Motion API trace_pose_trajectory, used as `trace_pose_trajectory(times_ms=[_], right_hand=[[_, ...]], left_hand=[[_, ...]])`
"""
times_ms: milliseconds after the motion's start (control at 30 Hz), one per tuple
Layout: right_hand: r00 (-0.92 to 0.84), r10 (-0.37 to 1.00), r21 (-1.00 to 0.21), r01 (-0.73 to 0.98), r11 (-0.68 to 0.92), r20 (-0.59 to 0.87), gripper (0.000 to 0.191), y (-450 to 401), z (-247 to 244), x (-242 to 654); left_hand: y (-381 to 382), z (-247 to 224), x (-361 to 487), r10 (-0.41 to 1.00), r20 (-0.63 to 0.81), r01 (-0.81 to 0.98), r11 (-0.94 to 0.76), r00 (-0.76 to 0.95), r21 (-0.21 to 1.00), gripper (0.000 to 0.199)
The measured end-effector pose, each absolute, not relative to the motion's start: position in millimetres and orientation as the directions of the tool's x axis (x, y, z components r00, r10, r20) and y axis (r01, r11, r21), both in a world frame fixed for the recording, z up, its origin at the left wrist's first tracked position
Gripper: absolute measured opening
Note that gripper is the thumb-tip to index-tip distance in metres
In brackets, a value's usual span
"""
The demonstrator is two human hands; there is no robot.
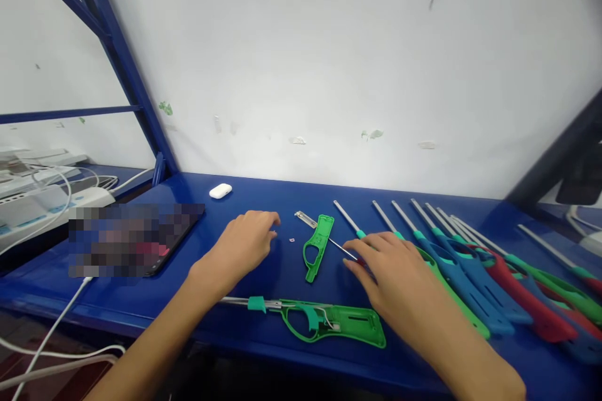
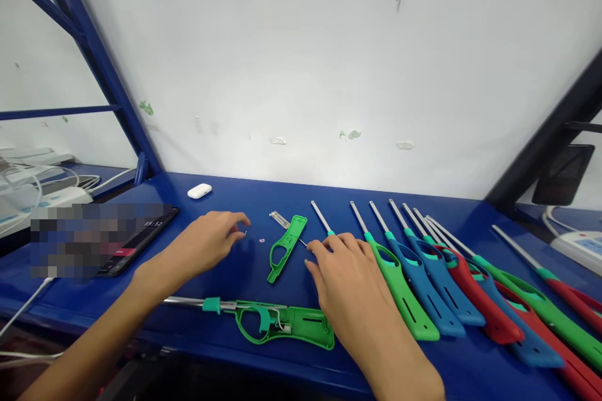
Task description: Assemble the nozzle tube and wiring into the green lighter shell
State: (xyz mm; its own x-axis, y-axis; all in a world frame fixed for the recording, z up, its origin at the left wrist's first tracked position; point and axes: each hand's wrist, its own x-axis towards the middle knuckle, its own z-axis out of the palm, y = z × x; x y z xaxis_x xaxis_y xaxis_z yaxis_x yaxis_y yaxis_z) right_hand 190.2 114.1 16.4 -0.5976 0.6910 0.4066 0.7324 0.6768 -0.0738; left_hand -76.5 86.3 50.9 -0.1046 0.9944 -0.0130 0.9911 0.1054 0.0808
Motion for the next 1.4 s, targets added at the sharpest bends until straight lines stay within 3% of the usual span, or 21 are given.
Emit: trace_pose_trajectory(times_ms=[400, 733, 1067, 1400], right_hand=[[-0.557, 0.790, -0.162, 0.781, 0.603, 0.256, 0.026, 109, 50, 185], [-0.681, 0.701, -0.245, 0.657, 0.713, 0.213, 0.018, 104, 46, 173], [-0.738, 0.632, -0.325, 0.553, 0.767, 0.236, 0.019, 96, 42, 163], [-0.700, 0.680, -0.329, 0.603, 0.727, 0.219, 0.019, 97, 43, 157]], left_hand=[[120, 31, -77, 0.994, -0.080, 0.987, -0.067, 0.079, 0.143, 0.031], [100, 17, -82, 0.998, 0.023, 0.992, -0.064, 0.061, 0.109, 0.028], [81, 26, -101, 0.973, 0.220, 0.936, -0.020, -0.062, 0.352, 0.024], [68, 21, -120, 0.978, 0.168, 0.889, 0.033, -0.122, 0.457, 0.030]])
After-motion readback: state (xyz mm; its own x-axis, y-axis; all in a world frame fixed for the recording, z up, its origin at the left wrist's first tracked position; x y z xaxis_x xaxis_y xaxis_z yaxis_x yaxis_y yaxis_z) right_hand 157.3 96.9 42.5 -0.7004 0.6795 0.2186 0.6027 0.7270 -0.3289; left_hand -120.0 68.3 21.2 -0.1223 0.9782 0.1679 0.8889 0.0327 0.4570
